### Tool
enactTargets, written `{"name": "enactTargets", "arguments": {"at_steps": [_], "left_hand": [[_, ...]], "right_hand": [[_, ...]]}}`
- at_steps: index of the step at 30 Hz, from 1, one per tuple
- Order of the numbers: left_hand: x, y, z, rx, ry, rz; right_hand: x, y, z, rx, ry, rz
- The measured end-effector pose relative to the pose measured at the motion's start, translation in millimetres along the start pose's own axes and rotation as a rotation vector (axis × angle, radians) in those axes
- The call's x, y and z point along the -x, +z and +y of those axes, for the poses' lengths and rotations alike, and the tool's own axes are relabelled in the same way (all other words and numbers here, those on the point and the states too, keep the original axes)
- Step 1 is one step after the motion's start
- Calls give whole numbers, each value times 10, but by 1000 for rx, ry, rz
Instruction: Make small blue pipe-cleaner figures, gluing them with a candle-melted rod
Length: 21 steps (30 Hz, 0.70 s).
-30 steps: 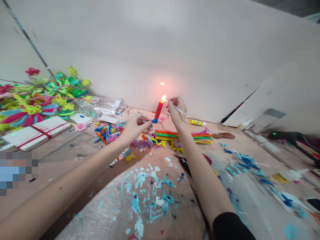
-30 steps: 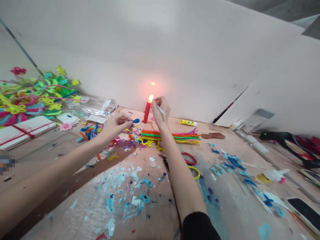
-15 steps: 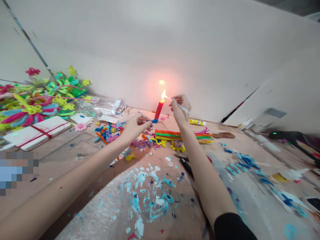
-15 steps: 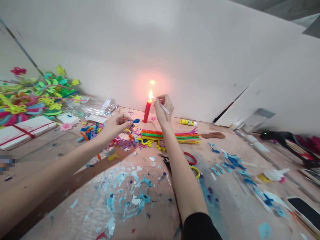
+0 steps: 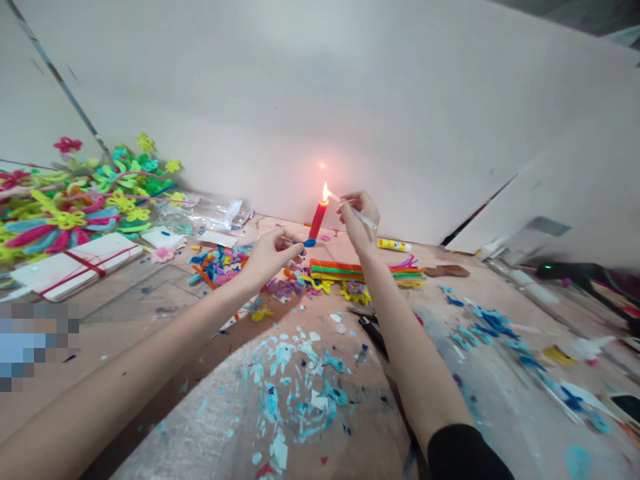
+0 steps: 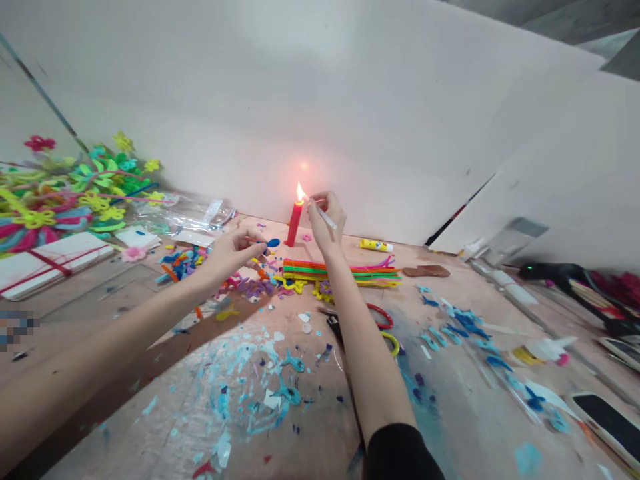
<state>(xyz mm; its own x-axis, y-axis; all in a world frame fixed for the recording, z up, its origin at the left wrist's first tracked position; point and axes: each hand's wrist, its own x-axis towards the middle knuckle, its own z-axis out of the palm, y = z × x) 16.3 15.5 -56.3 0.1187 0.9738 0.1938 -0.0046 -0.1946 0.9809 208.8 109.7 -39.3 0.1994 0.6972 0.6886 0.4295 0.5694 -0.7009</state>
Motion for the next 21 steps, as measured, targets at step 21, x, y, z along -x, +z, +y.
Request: {"name": "enactTargets", "arguments": {"at_steps": [21], "left_hand": [[1,-35,-7,50,-22,-4]], "right_hand": [[-16,-339,-545,-418,-27,-75]]}}
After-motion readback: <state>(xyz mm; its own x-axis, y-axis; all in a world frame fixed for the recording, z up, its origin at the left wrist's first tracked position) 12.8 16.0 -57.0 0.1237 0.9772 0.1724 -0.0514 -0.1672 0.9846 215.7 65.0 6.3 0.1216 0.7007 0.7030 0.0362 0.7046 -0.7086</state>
